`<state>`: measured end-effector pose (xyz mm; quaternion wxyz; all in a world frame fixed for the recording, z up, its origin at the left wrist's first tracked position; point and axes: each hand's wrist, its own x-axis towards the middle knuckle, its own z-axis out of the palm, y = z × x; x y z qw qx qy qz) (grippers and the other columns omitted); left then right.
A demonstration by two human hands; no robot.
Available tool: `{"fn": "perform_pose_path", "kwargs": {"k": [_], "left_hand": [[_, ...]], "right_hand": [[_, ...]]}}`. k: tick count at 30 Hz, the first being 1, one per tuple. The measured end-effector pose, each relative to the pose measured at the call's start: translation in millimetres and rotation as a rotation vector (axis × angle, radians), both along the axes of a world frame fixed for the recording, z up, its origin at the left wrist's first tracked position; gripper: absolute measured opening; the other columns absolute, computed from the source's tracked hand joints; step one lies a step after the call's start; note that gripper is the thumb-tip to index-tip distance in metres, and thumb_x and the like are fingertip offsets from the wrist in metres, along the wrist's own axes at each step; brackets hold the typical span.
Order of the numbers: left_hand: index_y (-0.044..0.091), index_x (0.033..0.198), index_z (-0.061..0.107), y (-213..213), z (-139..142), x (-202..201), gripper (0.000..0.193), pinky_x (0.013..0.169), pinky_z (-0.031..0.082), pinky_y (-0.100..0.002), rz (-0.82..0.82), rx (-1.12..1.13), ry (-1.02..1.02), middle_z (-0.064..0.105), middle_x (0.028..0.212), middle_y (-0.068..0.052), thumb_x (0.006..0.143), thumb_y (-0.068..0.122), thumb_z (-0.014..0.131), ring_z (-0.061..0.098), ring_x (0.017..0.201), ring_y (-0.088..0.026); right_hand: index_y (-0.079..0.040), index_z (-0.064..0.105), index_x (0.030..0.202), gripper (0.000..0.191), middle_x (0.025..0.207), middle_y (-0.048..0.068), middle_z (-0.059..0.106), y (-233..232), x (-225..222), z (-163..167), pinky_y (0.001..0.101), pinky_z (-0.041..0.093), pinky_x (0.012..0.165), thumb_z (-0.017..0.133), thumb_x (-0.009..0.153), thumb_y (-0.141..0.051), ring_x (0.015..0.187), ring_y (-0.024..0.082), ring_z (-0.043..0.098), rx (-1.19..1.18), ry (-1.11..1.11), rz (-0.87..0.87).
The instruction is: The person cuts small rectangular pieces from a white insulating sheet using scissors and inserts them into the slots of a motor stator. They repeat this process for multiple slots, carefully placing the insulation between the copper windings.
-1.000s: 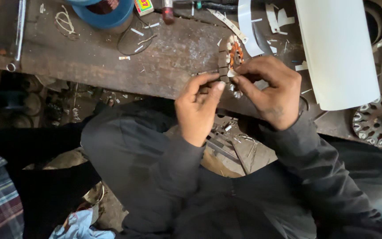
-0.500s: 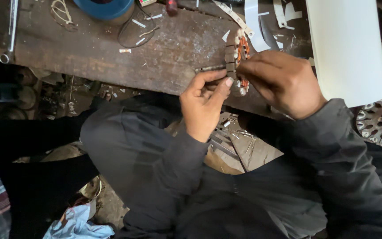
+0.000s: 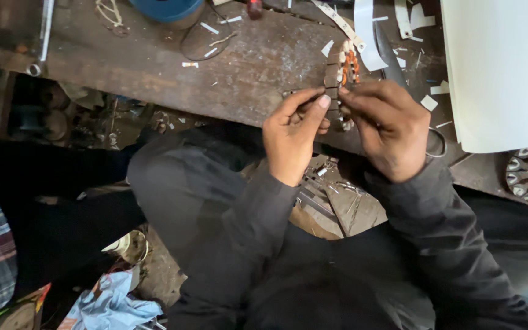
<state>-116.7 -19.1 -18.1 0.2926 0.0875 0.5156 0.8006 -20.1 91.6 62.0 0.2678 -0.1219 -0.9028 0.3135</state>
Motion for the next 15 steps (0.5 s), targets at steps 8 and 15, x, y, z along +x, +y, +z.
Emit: {"fn": "perform_pose_path", "kwargs": {"k": [8, 15], "left_hand": [[-0.003, 0.115, 0.070, 7, -17, -3, 0.022, 0.062, 0.052, -0.024, 0.005, 0.064, -0.063, 0.069, 0.088, -0.004, 0.098, 0.012, 0.072, 0.064, 0.070, -0.009], [0.007, 0.113, 0.074, 7, -29, 3, 0.022, 0.075, 0.058, -0.027, 0.188, -0.125, 0.373, 0.074, 0.092, -0.007, 0.099, 0.024, 0.078, 0.071, 0.085, -0.014]], "right_hand": [[0.003, 0.073, 0.115, 0.012, 0.111, 0.015, 0.072, -4, 4, -9, 0.0320, 0.057, 0.092, 0.076, 0.104, 0.000, 0.100, 0.022, 0.072, -0.150, 0.058, -0.057], [-0.001, 0.076, 0.113, 0.015, 0.097, 0.011, 0.076, 2, -11, -23, 0.0280, 0.057, 0.083, 0.080, 0.105, -0.013, 0.089, 0.018, 0.073, -0.269, -0.047, -0.188]]}}
